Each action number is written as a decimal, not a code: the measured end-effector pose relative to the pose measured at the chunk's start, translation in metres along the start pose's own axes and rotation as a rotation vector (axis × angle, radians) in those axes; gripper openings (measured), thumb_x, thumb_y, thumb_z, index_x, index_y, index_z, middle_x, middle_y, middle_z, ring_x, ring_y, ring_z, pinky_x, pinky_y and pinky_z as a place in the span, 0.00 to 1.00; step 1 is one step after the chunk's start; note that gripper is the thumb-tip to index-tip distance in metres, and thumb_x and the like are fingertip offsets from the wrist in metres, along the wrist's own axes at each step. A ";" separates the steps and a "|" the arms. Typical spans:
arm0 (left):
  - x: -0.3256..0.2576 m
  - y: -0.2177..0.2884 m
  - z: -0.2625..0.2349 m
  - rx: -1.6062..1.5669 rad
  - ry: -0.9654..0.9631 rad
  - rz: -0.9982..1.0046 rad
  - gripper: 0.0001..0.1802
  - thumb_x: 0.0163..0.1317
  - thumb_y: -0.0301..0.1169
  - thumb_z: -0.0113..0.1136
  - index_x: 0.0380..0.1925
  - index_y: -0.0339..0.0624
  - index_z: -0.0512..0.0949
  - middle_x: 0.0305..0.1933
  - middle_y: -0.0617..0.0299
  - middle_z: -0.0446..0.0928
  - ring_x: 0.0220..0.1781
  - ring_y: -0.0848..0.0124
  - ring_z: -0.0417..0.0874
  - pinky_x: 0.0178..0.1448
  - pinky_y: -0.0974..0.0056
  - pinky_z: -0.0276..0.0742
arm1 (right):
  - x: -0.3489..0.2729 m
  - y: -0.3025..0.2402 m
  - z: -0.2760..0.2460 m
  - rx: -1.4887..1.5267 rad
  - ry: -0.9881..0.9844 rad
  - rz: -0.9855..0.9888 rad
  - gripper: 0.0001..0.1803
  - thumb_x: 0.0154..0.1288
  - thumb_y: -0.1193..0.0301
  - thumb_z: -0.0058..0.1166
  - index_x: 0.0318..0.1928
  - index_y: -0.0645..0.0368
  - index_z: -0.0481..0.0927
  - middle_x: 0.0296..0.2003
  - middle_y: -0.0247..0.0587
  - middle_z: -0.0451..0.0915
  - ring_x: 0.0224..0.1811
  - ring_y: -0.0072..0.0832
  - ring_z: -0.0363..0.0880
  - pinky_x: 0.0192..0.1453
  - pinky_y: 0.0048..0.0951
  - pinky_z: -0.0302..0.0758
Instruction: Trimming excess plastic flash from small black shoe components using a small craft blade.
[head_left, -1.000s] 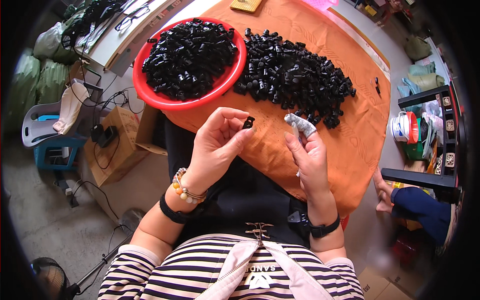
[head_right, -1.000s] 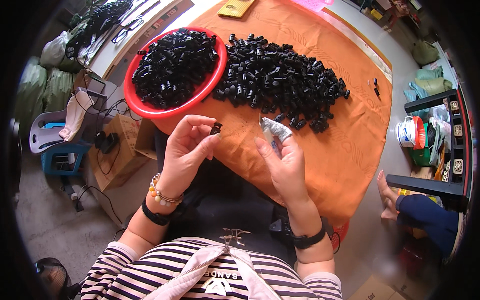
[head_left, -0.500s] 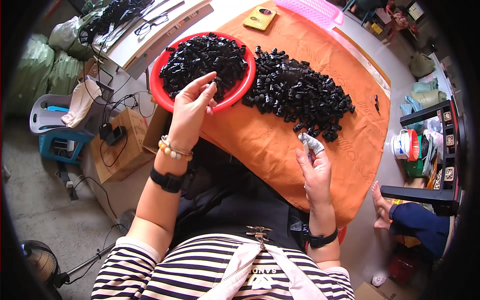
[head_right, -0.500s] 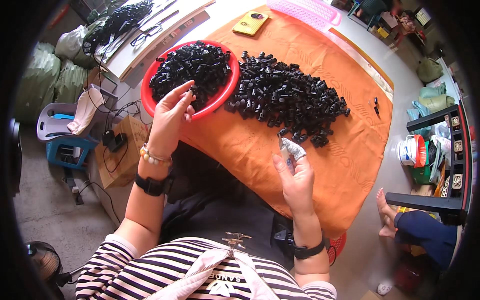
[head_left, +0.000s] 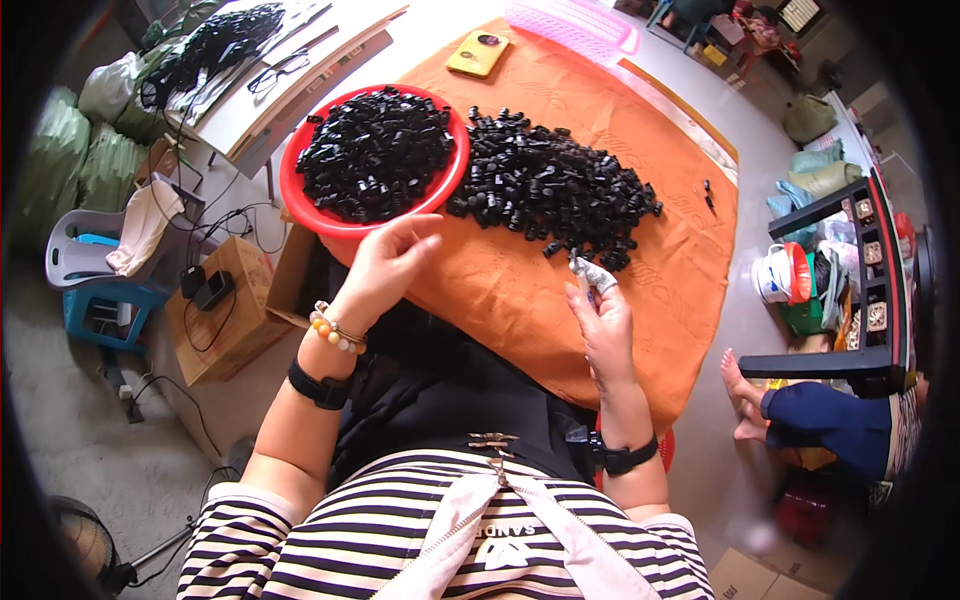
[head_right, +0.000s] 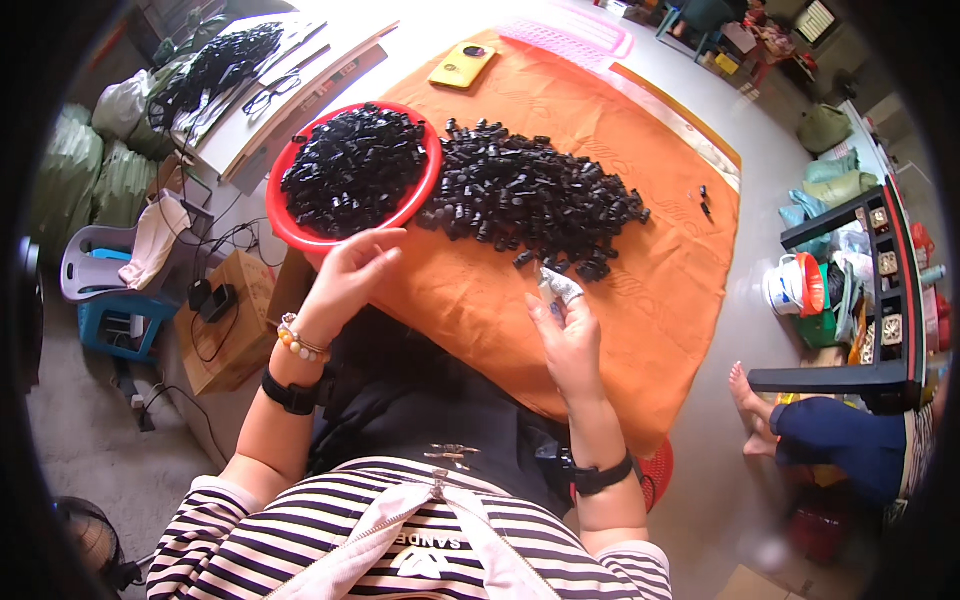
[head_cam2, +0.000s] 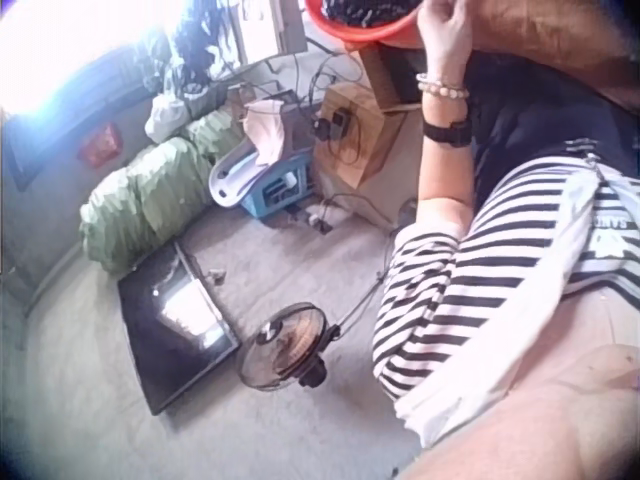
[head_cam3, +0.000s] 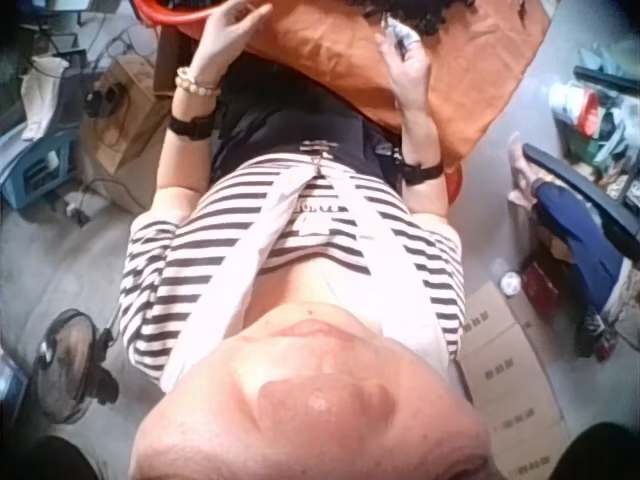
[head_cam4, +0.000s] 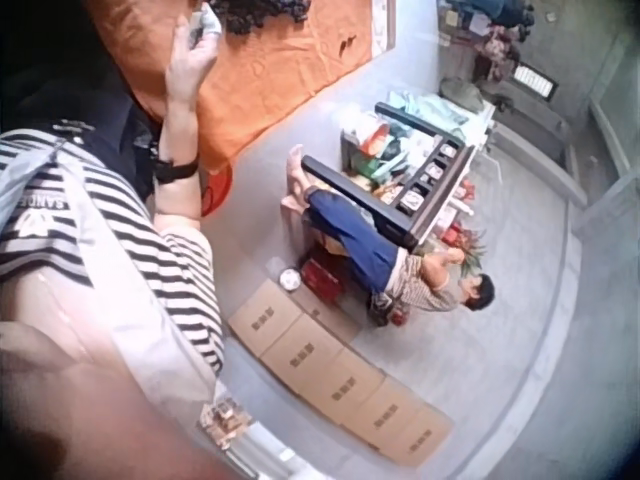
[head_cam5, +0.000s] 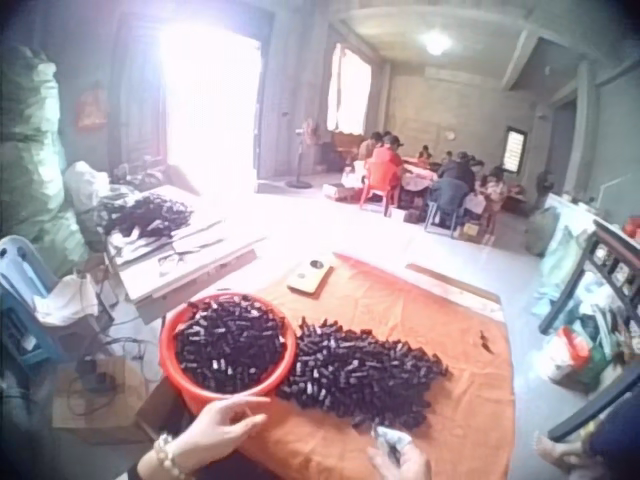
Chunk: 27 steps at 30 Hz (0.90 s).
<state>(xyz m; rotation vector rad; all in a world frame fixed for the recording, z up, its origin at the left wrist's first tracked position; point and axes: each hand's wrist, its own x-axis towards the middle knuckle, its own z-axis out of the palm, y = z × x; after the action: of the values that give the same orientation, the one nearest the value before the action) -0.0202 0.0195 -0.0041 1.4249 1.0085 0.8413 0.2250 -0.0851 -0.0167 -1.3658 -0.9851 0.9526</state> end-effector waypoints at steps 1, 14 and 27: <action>-0.002 -0.005 0.006 0.099 -0.055 0.005 0.19 0.62 0.32 0.56 0.52 0.40 0.72 0.25 0.78 0.66 0.27 0.88 0.63 0.28 0.78 0.61 | 0.001 0.002 -0.002 0.001 0.011 0.015 0.17 0.63 0.73 0.54 0.51 0.64 0.72 0.37 0.26 0.72 0.36 0.11 0.66 0.42 0.13 0.66; -0.017 0.014 0.031 0.672 -0.288 0.086 0.26 0.54 0.31 0.57 0.52 0.28 0.69 0.22 0.54 0.77 0.27 0.59 0.80 0.35 0.61 0.73 | 0.002 0.019 -0.036 -0.062 0.205 -0.021 0.16 0.67 0.66 0.48 0.52 0.60 0.71 0.32 0.25 0.71 0.27 0.10 0.61 0.29 0.10 0.61; -0.007 0.014 0.028 0.588 -0.257 0.010 0.25 0.56 0.32 0.58 0.53 0.33 0.70 0.19 0.59 0.71 0.21 0.77 0.69 0.29 0.69 0.68 | 0.039 0.000 -0.015 -0.662 0.180 -0.186 0.33 0.48 0.77 0.59 0.57 0.50 0.68 0.40 0.41 0.78 0.39 0.36 0.79 0.43 0.33 0.75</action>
<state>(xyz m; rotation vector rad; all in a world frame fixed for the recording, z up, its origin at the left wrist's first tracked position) 0.0043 0.0024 0.0076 1.9750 1.0954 0.3558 0.2516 -0.0527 -0.0157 -1.8231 -1.3230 0.3550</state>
